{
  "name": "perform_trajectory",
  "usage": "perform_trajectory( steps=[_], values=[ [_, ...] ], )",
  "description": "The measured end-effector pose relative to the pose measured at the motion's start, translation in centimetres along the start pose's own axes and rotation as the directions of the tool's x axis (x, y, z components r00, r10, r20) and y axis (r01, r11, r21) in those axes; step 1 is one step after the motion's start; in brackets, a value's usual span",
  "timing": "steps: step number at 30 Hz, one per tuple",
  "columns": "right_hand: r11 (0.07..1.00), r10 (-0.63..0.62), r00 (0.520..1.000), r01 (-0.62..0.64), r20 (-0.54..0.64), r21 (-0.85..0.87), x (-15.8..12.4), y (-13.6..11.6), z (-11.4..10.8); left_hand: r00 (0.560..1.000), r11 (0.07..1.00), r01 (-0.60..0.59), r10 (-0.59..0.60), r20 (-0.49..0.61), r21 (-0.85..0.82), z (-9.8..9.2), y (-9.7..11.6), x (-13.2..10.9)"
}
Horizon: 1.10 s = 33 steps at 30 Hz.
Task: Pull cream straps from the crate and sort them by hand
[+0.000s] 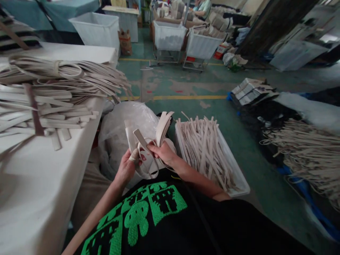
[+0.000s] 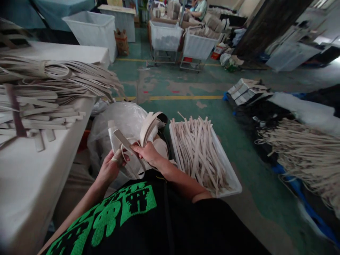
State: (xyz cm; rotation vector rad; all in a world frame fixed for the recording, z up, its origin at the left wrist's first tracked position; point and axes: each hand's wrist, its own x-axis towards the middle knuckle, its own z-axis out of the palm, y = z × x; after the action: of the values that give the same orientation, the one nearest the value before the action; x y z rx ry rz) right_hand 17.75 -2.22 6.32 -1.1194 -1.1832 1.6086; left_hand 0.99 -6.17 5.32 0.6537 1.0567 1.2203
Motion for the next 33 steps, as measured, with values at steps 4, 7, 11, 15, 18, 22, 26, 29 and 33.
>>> perform_trajectory(
  steps=[4,7,11,15,18,22,26,29,33],
  values=[
    [0.993,0.026,0.996,-0.035,0.080,0.113,-1.2,-0.2,-0.8,0.953,0.939,0.302,-0.294,0.076,-0.162,-0.8,0.6,0.8],
    [0.960,0.083,0.947,-0.160,0.311,0.230,-2.1,-0.8,-2.1,0.947,0.944,0.313,-0.318,-0.034,-0.105,-1.4,0.6,1.9],
    [0.902,0.046,0.998,-0.063,0.051,0.427,-0.7,-1.8,-4.8,0.958,0.993,0.094,-0.108,-0.266,-0.064,-2.0,1.2,3.1],
    [0.894,0.158,0.957,-0.034,-0.245,0.447,1.0,-1.5,-5.9,0.964,1.000,0.021,-0.021,-0.264,-0.004,-1.8,1.9,2.6],
    [0.942,0.142,0.962,-0.059,-0.234,0.330,0.5,-0.4,-4.3,0.984,0.995,-0.006,0.023,-0.177,0.096,-0.8,1.3,1.8],
    [0.975,0.040,0.987,-0.004,-0.158,0.222,-0.5,0.9,-1.4,0.990,0.947,-0.131,0.138,-0.002,0.292,0.8,0.2,1.0],
    [0.981,0.027,0.995,-0.009,-0.091,0.193,-0.3,1.6,0.0,0.982,0.845,-0.188,0.160,0.098,0.500,1.6,-0.4,1.0],
    [0.978,0.047,0.994,-0.025,-0.103,0.206,0.3,2.2,0.5,0.979,0.795,-0.202,0.146,0.142,0.572,2.0,-1.0,1.4],
    [0.987,0.069,0.984,-0.043,-0.166,0.156,0.8,2.8,0.7,0.976,0.793,-0.210,0.137,0.169,0.571,2.5,-1.8,2.1]
  ],
)
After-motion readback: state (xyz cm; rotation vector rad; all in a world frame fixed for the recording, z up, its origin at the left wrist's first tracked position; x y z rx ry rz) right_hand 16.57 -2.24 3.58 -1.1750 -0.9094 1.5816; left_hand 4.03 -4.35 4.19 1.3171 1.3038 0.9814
